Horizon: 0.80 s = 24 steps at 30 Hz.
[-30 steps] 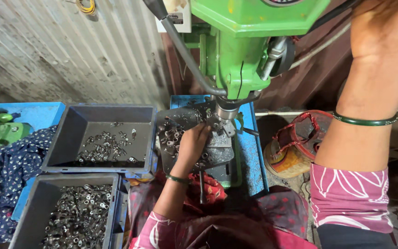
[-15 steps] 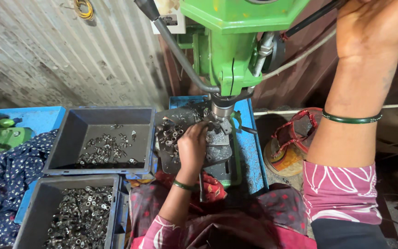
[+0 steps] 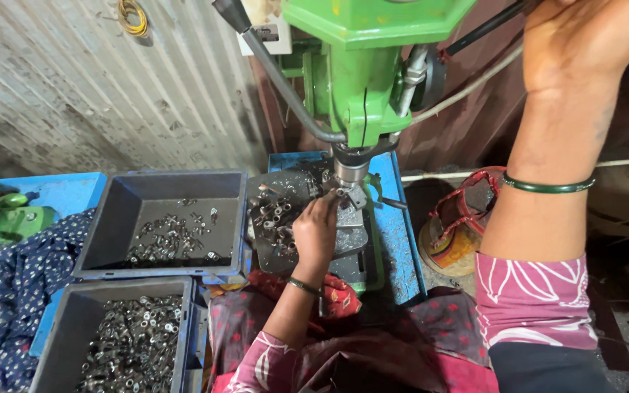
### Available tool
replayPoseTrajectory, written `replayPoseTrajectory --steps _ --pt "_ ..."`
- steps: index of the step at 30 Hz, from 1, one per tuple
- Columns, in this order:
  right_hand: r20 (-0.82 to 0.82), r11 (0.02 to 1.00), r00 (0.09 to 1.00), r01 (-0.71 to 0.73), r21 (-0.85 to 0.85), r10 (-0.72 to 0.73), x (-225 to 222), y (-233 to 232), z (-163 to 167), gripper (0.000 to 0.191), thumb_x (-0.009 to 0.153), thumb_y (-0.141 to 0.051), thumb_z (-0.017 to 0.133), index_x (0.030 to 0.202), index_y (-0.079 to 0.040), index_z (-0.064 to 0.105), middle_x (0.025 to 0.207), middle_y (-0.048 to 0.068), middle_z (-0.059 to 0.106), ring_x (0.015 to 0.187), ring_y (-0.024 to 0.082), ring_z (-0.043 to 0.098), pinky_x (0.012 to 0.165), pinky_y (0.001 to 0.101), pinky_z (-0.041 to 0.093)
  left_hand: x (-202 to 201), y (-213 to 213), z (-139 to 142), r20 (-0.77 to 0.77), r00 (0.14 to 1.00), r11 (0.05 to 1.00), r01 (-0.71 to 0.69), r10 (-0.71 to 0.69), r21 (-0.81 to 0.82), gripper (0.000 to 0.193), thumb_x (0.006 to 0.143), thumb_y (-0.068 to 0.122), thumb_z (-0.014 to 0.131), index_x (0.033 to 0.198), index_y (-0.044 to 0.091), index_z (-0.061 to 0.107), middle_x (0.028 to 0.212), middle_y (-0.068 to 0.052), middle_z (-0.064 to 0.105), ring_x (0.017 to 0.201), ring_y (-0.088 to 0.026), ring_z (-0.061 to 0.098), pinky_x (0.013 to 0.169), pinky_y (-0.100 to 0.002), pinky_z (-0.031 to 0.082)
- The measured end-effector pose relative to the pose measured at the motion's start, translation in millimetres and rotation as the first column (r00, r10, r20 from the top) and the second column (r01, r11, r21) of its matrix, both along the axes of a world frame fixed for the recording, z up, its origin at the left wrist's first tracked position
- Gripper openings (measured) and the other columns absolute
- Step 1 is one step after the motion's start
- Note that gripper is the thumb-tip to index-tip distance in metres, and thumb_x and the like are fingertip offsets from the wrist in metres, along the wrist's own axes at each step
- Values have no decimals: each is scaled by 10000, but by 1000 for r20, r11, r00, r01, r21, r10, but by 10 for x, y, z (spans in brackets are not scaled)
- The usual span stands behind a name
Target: The person operates a green drill press to drill holes in small metal parts. They pick up each part from a tray, position it under the drill bit, and activate the machine by pulling down the lever. The processed parts are placed back into the tray.
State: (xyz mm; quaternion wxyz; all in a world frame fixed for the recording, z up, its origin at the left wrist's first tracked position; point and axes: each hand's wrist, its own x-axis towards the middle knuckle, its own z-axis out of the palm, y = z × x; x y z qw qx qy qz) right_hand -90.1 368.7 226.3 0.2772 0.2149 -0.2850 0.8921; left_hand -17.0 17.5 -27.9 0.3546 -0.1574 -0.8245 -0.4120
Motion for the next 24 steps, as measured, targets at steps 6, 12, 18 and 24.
replayPoseTrajectory --steps 6,12,18,24 --pt "-213 948 976 31 316 39 564 -411 -38 426 1126 -466 425 1018 -61 497 781 38 392 676 185 350 727 350 343 -29 -87 70 3 999 997 53 -54 62 138 931 106 708 1065 99 741 998 -104 760 874 -308 739 745 -389 590" --pt "-328 974 931 203 101 -160 1321 -969 -699 433 1120 -471 415 1006 -59 485 770 41 382 667 188 343 717 353 336 -68 -115 110 -38 999 1000 14 -15 -20 173 881 94 725 1053 96 745 968 -100 754 900 -305 720 788 -397 567" --pt "-332 970 923 232 68 -197 1316 -1009 -911 440 1114 -475 405 995 -58 473 759 44 373 658 191 335 707 356 329 -43 -143 157 -19 999 999 34 -34 -28 165 875 105 731 1040 101 747 938 -86 751 864 -298 708 782 -402 553" --pt "-324 971 926 228 78 -191 1353 -1017 -906 447 1109 -480 394 983 -56 461 749 47 363 650 195 328 697 360 322 -52 -129 144 -41 999 1000 12 -13 -25 161 878 112 729 1038 106 745 939 -84 747 867 -292 710 769 -400 543"
